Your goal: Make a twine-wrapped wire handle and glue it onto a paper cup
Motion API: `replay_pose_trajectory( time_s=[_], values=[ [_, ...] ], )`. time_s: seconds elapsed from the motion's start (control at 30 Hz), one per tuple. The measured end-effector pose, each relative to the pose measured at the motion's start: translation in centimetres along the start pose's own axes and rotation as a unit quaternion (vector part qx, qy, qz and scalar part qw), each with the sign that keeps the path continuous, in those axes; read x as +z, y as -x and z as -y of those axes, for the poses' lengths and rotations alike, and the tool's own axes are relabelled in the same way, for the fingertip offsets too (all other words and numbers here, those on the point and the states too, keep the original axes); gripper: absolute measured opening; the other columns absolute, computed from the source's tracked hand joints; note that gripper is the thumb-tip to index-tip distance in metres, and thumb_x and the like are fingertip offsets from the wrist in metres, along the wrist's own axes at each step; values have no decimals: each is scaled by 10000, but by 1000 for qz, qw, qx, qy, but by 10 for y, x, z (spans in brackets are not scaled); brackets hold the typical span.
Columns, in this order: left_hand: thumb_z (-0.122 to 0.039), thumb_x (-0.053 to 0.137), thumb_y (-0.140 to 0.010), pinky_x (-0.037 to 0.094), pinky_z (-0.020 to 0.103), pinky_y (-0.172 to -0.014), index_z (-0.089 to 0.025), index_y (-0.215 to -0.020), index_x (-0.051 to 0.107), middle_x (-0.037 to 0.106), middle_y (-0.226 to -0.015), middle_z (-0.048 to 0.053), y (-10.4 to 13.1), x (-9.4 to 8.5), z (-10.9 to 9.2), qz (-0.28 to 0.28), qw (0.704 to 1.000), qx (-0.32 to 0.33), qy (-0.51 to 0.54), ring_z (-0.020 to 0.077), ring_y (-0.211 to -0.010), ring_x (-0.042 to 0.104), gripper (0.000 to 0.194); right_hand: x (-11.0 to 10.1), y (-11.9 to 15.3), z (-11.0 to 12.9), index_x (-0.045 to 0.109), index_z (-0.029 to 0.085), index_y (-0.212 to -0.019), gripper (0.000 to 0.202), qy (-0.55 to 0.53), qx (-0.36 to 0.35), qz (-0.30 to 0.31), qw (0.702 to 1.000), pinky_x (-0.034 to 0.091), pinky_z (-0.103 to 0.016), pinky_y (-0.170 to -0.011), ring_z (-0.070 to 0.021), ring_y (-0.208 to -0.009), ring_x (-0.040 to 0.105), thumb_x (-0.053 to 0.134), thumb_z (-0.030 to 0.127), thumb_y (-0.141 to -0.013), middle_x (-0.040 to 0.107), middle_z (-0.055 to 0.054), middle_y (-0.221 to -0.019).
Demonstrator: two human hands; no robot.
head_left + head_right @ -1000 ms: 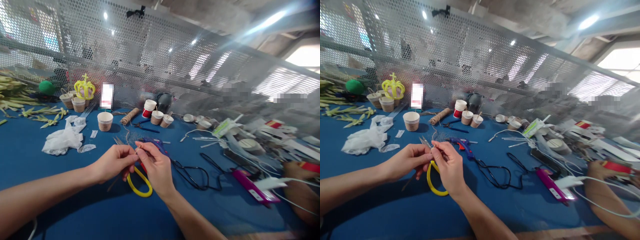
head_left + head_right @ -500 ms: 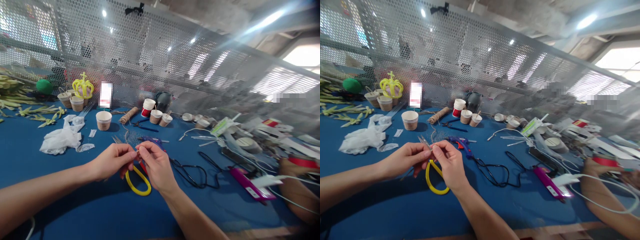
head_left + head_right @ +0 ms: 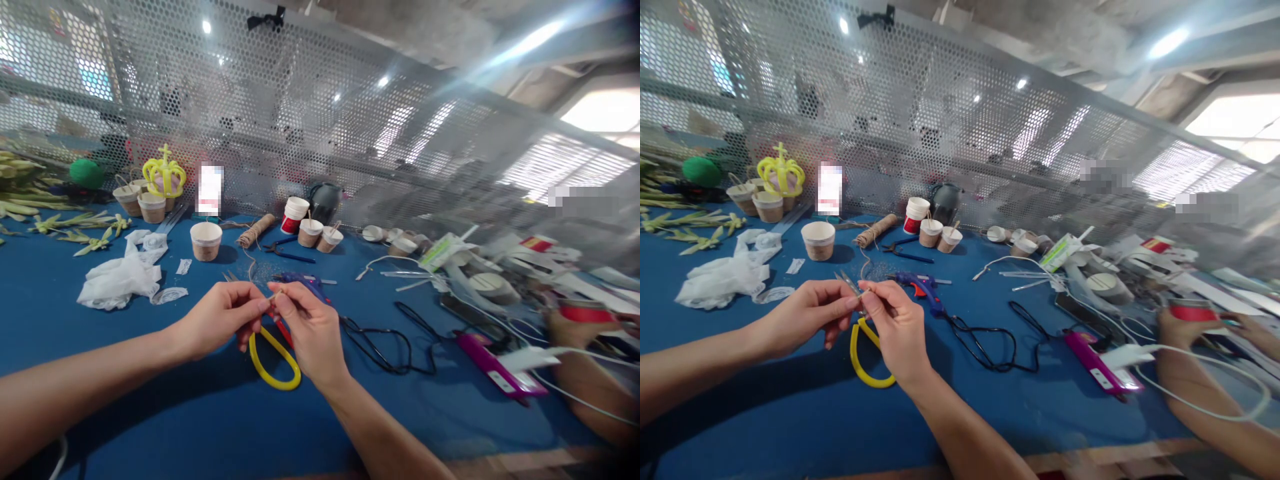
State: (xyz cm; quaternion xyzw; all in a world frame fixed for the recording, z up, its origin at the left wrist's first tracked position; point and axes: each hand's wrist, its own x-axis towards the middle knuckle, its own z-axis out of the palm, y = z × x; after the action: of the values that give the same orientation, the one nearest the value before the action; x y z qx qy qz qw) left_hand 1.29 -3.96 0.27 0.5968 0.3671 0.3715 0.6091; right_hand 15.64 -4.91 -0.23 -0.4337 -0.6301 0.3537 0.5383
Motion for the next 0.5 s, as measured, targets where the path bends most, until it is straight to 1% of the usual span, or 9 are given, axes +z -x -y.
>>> replay_pose_trajectory(
  time_s=[0.13,0.23,0.33,0.5],
  values=[
    [-405,507,-750,385,173,-379,-138,-617,469,489,-496,-54,0,-1,0,-9,1000,11,-22,50,-359,460,301,0,0,-4,648,185,-825,126,-6,8,9,1000,466,-212,-574,-74,-569,517,557,247,-764,617,-13,-812],
    [-397,509,-747,389,177,-384,-138,-609,475,475,-472,-58,0,-1,0,-13,999,21,-30,53,-363,454,295,0,0,-6,637,191,-810,117,-19,14,15,1000,456,-205,-561,-72,-554,502,551,261,-771,597,1,-740],
    [-387,516,-740,393,181,-385,-137,-612,480,477,-477,-56,1,0,-1,-14,999,14,-28,55,-364,454,283,0,0,-7,619,194,-791,110,-28,19,27,999,444,-201,-563,-77,-561,503,542,273,-779,568,15,-669],
    [-364,519,-737,387,176,-387,-134,-608,475,496,-500,-47,2,0,-1,1,1000,1,-23,55,-370,464,267,-1,0,-11,604,196,-777,120,-61,27,36,997,436,-207,-574,-84,-577,501,530,289,-788,544,25,-629]
  ],
)
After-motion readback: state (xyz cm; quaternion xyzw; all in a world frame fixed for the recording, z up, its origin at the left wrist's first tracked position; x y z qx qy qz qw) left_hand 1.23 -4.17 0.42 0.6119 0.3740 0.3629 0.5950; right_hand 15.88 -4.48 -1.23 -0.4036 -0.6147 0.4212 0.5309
